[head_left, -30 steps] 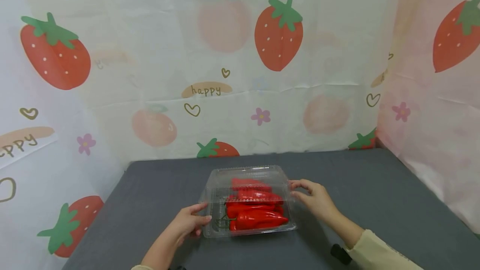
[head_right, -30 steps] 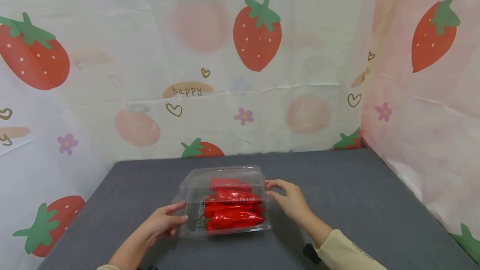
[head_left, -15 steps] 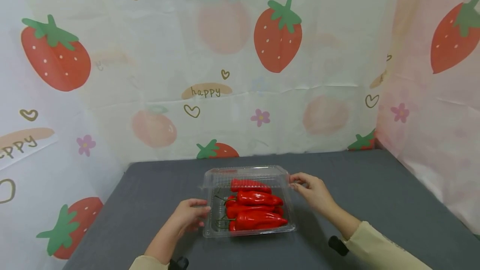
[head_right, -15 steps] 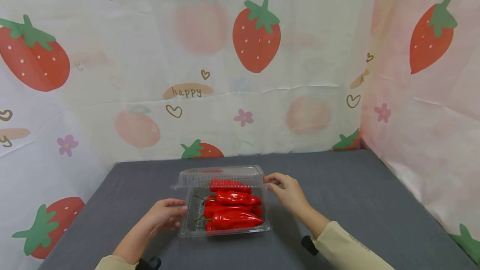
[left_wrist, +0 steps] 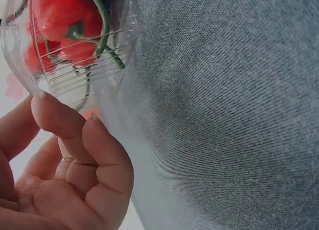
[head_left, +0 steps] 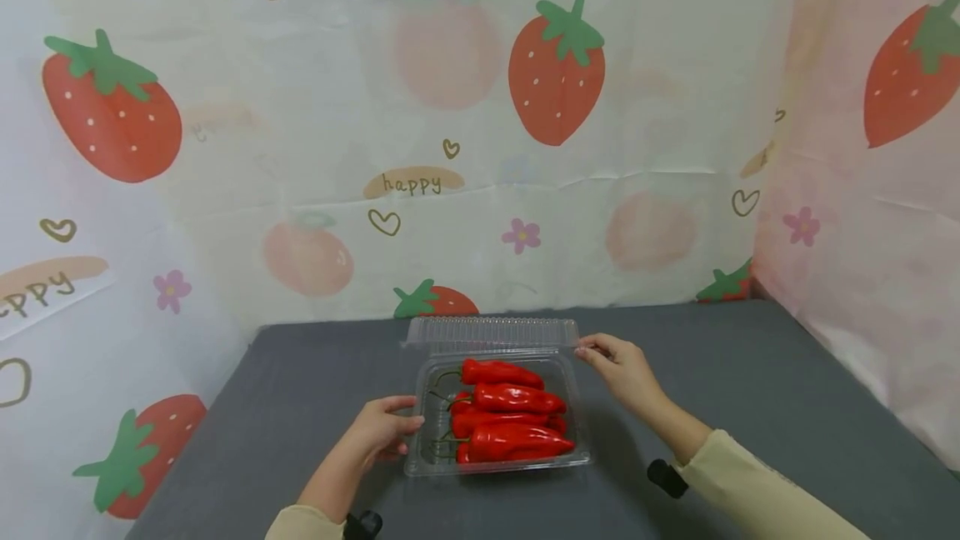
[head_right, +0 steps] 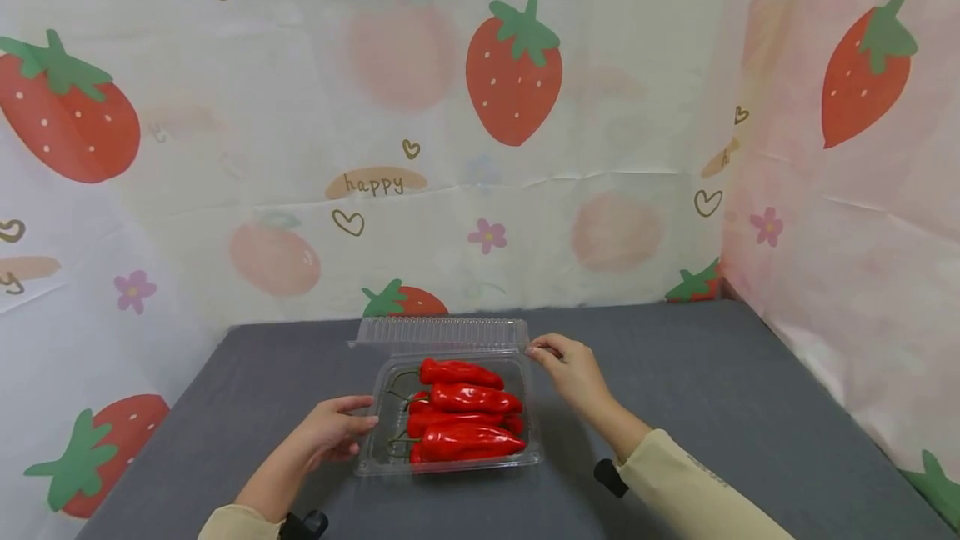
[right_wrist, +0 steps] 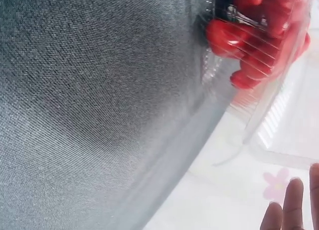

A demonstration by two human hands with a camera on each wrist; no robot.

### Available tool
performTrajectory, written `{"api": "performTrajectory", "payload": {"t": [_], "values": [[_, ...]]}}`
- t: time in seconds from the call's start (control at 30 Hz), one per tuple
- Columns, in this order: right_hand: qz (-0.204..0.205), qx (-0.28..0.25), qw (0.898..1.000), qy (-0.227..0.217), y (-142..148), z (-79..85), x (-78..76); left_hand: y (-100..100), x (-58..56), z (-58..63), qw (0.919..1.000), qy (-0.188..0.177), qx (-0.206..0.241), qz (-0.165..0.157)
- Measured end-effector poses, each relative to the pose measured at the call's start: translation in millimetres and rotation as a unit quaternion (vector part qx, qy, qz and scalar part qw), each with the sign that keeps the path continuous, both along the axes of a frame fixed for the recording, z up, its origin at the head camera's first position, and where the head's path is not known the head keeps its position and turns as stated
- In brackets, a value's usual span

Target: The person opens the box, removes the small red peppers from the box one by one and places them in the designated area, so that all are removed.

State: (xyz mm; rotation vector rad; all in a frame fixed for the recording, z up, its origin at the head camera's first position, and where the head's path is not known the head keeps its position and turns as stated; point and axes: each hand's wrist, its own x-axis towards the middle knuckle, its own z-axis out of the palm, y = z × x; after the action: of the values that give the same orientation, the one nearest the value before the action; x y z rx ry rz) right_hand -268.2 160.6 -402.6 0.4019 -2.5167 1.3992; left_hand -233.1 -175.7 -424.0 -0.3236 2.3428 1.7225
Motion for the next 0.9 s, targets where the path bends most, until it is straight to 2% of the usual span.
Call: {"api": "performTrajectory", "payload": {"t": [0.27, 0.57, 0.9], "values": [[-0.027, -0.003, 0.999, 0.024, -4.3, 2.2, -9.9, 0.9, 1.5, 1.5, 0.9998, -0.016, -0.003, -0.005], [-0.04, -0.024, 0.999, -0.01, -11.4, 8.1, -21.6, 1.1, 3.0, 0.3, 0.9998, -0.017, -0.006, -0.002], [-0.045, -0.028, 0.998, -0.019, -13.0, 12.5, -33.8, 2.6, 4.8, 2.1, 0.9999, -0.014, -0.009, 0.001]]}}
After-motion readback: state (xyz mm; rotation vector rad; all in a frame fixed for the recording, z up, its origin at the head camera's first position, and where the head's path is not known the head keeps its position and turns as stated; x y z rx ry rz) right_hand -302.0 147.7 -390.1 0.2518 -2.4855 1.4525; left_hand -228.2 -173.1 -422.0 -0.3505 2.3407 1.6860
